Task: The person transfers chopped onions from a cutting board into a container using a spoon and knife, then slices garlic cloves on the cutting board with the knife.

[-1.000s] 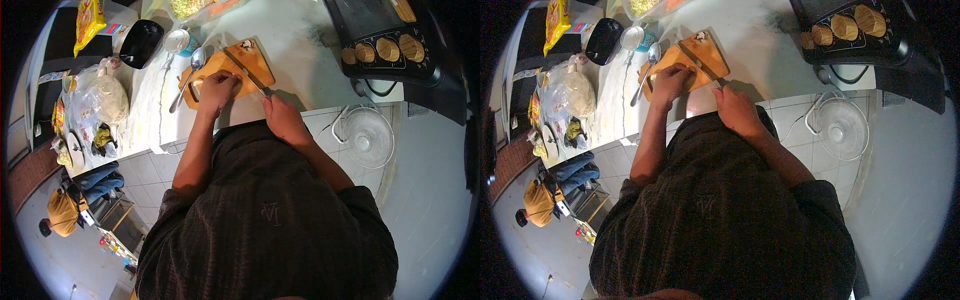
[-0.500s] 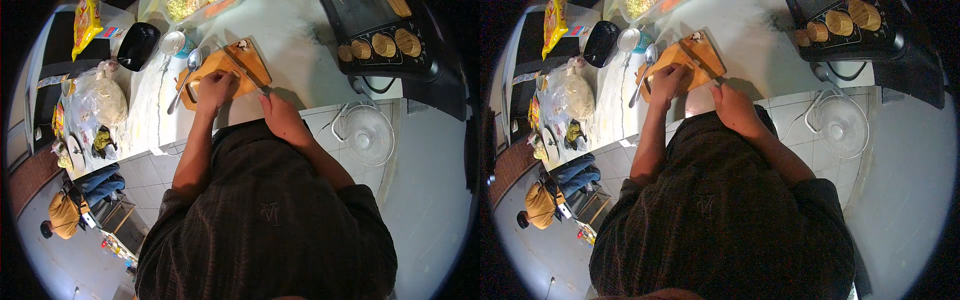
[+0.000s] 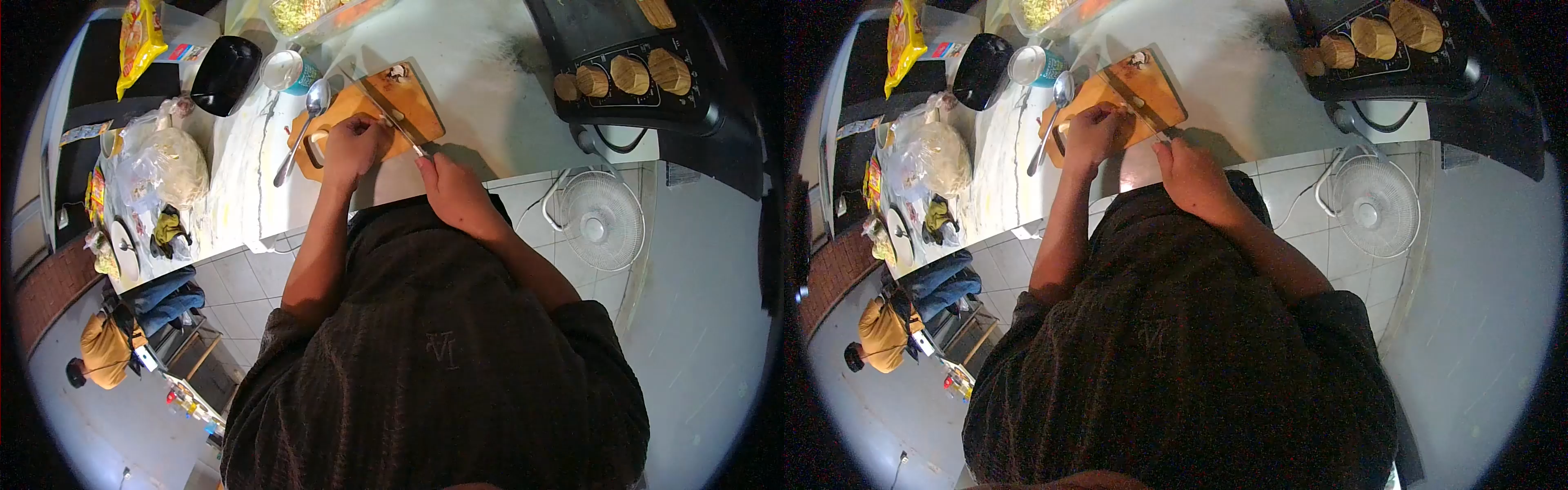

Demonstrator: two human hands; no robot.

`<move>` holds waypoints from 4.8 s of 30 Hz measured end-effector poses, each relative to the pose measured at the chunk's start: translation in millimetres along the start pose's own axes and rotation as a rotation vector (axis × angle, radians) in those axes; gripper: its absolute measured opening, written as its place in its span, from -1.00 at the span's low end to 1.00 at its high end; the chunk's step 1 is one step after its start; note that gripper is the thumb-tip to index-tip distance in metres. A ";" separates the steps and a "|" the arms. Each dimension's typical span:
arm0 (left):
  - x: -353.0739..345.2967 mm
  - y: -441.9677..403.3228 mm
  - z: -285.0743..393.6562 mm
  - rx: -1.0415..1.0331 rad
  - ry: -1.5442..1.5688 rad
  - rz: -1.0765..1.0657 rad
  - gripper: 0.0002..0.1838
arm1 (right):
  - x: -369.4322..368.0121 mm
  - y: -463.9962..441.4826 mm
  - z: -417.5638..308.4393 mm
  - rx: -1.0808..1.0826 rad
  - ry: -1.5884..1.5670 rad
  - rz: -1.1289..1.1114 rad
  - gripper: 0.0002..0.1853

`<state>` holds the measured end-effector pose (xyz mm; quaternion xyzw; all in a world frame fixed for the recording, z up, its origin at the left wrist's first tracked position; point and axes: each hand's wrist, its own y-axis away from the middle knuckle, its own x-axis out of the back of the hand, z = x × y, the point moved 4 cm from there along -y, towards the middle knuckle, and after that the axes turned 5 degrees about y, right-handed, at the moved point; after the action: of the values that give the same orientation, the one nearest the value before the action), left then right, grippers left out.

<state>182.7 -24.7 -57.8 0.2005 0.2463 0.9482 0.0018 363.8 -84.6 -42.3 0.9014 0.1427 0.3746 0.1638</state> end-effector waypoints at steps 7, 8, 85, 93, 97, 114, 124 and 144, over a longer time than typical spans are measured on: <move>-2.7 -6.0 -10.1 0.040 0.078 -0.008 -0.67 | -2.3 -0.3 -4.4 -0.055 0.047 -0.022 -0.51; -3.4 -4.4 -8.8 0.036 0.127 -0.015 -0.67 | -4.1 -0.9 -2.8 -0.042 0.064 -0.022 -0.53; -2.7 -12.0 -20.0 0.086 0.321 -0.083 -0.73 | -11.2 -4.1 -1.4 -0.029 0.105 0.030 -0.55; 0.4 -12.2 -21.2 0.080 0.233 -0.082 -0.73 | -7.7 0.7 2.2 0.025 0.092 0.082 -0.54; 2.3 -7.8 -15.1 0.082 0.254 -0.078 -0.74 | -9.8 0.6 -1.8 -0.019 0.049 0.059 -0.58; 1.4 -5.2 -9.4 0.121 0.329 -0.108 -0.81 | -6.7 -0.7 -4.7 0.050 0.029 0.097 -0.59; 3.2 -7.0 -9.7 0.112 0.315 -0.092 -0.79 | -5.0 -1.5 -7.9 0.028 0.079 0.039 -0.57; 2.8 -13.4 -24.1 0.108 0.348 -0.089 -0.80 | -12.0 -7.8 -2.9 -0.034 0.128 -0.006 -0.56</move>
<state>169.7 -23.9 -82.2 0.0224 0.3019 0.9530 -0.0096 352.5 -81.5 -51.0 0.8722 0.1490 0.4335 0.1707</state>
